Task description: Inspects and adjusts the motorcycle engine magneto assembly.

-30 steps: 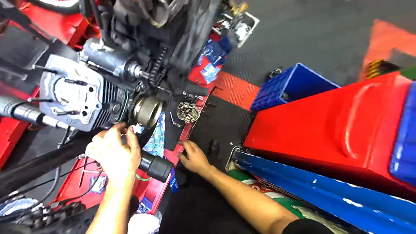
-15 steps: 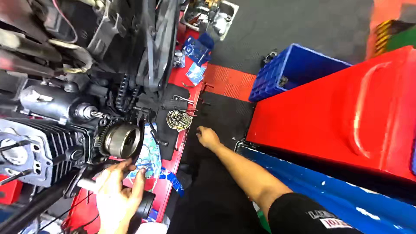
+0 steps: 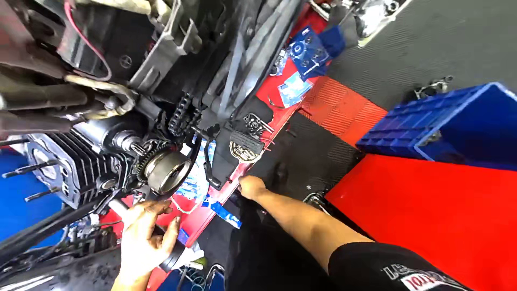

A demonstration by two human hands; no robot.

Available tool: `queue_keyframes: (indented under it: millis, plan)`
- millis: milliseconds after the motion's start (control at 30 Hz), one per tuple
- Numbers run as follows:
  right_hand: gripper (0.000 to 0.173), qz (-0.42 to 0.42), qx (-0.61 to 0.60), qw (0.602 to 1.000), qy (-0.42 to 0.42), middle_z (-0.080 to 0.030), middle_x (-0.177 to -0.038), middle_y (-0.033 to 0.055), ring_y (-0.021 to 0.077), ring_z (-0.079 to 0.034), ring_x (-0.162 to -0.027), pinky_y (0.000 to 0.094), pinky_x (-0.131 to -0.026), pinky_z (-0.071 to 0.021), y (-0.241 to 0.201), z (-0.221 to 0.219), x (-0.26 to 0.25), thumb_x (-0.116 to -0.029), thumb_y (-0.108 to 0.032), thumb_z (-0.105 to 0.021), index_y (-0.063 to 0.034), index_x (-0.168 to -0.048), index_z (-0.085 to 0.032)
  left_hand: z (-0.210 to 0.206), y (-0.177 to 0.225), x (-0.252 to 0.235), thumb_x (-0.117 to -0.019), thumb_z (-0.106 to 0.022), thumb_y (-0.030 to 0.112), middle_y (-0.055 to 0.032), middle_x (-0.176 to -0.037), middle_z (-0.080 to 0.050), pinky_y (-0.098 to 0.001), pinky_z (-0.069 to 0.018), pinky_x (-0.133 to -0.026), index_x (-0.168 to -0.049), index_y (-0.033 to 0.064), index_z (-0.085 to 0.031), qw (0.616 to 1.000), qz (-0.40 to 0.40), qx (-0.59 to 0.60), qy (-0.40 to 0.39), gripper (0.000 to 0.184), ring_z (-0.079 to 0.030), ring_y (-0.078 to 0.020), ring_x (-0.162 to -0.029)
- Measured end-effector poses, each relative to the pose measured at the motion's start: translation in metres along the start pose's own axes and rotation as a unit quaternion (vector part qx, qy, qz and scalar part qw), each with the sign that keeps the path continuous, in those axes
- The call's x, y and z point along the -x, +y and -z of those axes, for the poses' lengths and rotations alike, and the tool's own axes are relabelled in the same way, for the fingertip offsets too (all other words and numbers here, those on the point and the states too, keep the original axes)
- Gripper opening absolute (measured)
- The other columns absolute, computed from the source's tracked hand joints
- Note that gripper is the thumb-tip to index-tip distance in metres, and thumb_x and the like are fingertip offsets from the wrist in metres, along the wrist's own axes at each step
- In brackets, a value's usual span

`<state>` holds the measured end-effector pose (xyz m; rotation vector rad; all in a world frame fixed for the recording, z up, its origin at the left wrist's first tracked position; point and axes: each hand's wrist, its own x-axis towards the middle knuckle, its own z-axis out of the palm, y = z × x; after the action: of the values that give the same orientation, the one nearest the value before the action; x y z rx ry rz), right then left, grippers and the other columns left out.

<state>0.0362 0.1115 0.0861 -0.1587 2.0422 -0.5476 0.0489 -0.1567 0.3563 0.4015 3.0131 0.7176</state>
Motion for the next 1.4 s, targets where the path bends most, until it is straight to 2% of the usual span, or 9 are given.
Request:
queue_keyframes:
  millis: [133, 267, 400, 533, 600, 733, 933, 1300, 1400]
  plan:
    - [0.052, -0.005, 0.016, 1.000, 0.005, -0.065, -0.130, 0.0217, 0.0442, -0.064, -0.114, 0.0651, -0.085, -0.0553, -0.049, -0.035, -0.031, -0.0886, -0.013, -0.069, -0.0136, -0.140, -0.060, 0.002, 0.003, 0.001, -0.0873, -0.070, 0.039, 0.0023, -0.102, -0.074, -0.0421, -0.0552, -0.093, -0.113, 0.0165, -0.072, 1.000, 0.019, -0.013, -0.013, 0.034, -0.067, -0.0141, -0.102]
    - [0.032, -0.076, -0.020, 0.995, 0.057, -0.068, -0.120, 0.0241, 0.0460, -0.068, -0.104, 0.0645, -0.079, -0.0566, -0.066, -0.052, -0.063, -0.1002, -0.008, -0.054, -0.0044, -0.131, -0.061, 0.001, 0.004, 0.002, -0.0879, -0.071, 0.037, 0.0025, -0.102, -0.073, -0.0388, -0.0579, -0.088, -0.111, 0.0164, -0.073, 0.999, 0.024, 0.002, -0.022, 0.032, -0.068, -0.0131, -0.097]
    - [0.034, -0.092, -0.029, 0.994, 0.058, -0.070, -0.113, 0.0225, 0.0450, -0.070, -0.097, 0.0632, -0.073, -0.0571, -0.057, -0.062, -0.079, -0.0923, -0.013, -0.066, -0.0051, -0.125, -0.064, 0.003, 0.004, 0.004, -0.0889, -0.071, 0.035, 0.0032, -0.101, -0.074, -0.0402, -0.0578, -0.089, -0.110, 0.0160, -0.073, 0.999, 0.015, 0.025, -0.027, 0.028, -0.068, -0.0142, -0.097]
    - [0.037, -0.047, -0.134, 0.989, 0.049, -0.071, -0.113, 0.0199, 0.0417, -0.070, -0.102, 0.0654, -0.081, -0.0564, -0.051, -0.065, -0.050, -0.0946, -0.036, -0.066, -0.0087, -0.120, -0.068, 0.003, 0.001, 0.003, -0.0901, -0.070, 0.034, 0.0036, -0.100, -0.074, -0.0410, -0.0584, -0.087, -0.109, 0.0155, -0.074, 1.000, -0.006, 0.029, -0.011, 0.026, -0.069, -0.0140, -0.097]
    - [0.029, 0.028, -0.199, 0.978, 0.062, -0.073, -0.109, 0.0136, 0.0334, -0.071, -0.104, 0.0604, -0.088, -0.0567, -0.057, -0.066, -0.007, -0.0986, -0.034, -0.061, -0.0133, -0.115, -0.073, 0.003, 0.000, 0.002, -0.0906, -0.070, 0.033, 0.0043, -0.100, -0.073, -0.0385, -0.0597, -0.087, -0.109, 0.0141, -0.073, 0.999, -0.021, 0.042, -0.001, 0.027, -0.069, -0.0123, -0.097]
    - [0.023, 0.217, -0.324, 0.895, 0.217, -0.074, -0.106, 0.0055, 0.0177, -0.071, -0.099, 0.0417, -0.092, -0.0588, -0.100, -0.031, 0.091, -0.0966, -0.015, -0.062, -0.0126, -0.114, -0.077, 0.003, -0.003, 0.006, -0.0915, -0.070, 0.036, 0.0043, -0.099, -0.074, -0.0402, -0.0574, -0.092, -0.107, 0.0129, -0.074, 0.994, -0.058, 0.081, 0.049, 0.028, -0.069, -0.0110, -0.097]
    - [0.020, 0.225, -0.396, 0.767, 0.452, -0.075, -0.107, 0.0055, 0.0145, -0.071, -0.100, 0.0370, -0.094, -0.0596, -0.178, 0.064, 0.118, -0.0937, -0.017, -0.072, -0.0100, -0.112, -0.078, 0.000, -0.002, 0.006, -0.0909, -0.068, 0.040, 0.0073, -0.093, -0.074, -0.0410, -0.0562, -0.091, -0.100, 0.0176, -0.076, 0.988, -0.106, 0.077, 0.082, 0.025, -0.068, -0.0090, -0.094]
    - [0.015, 0.168, -0.348, 0.799, 0.460, -0.076, -0.100, 0.0069, 0.0202, -0.073, -0.096, 0.0474, -0.093, -0.0587, -0.218, 0.081, 0.109, -0.0907, -0.021, -0.077, -0.0100, -0.101, -0.079, 0.002, -0.010, 0.007, -0.0887, -0.069, 0.042, 0.0116, -0.088, -0.073, -0.0372, -0.0571, -0.091, -0.096, 0.0202, -0.078, 0.986, -0.066, 0.080, 0.129, 0.025, -0.068, -0.0056, -0.092]
    - [0.026, 0.165, -0.365, 0.803, 0.441, -0.073, -0.111, 0.0123, 0.0240, -0.071, -0.097, 0.0474, -0.091, -0.0600, -0.217, 0.074, 0.109, -0.0872, -0.020, -0.082, -0.0061, -0.109, -0.076, 0.004, -0.006, 0.008, -0.0886, -0.069, 0.041, 0.0105, -0.088, -0.074, -0.0393, -0.0566, -0.094, -0.095, 0.0208, -0.079, 0.988, -0.057, 0.071, 0.124, 0.024, -0.069, -0.0071, -0.093]
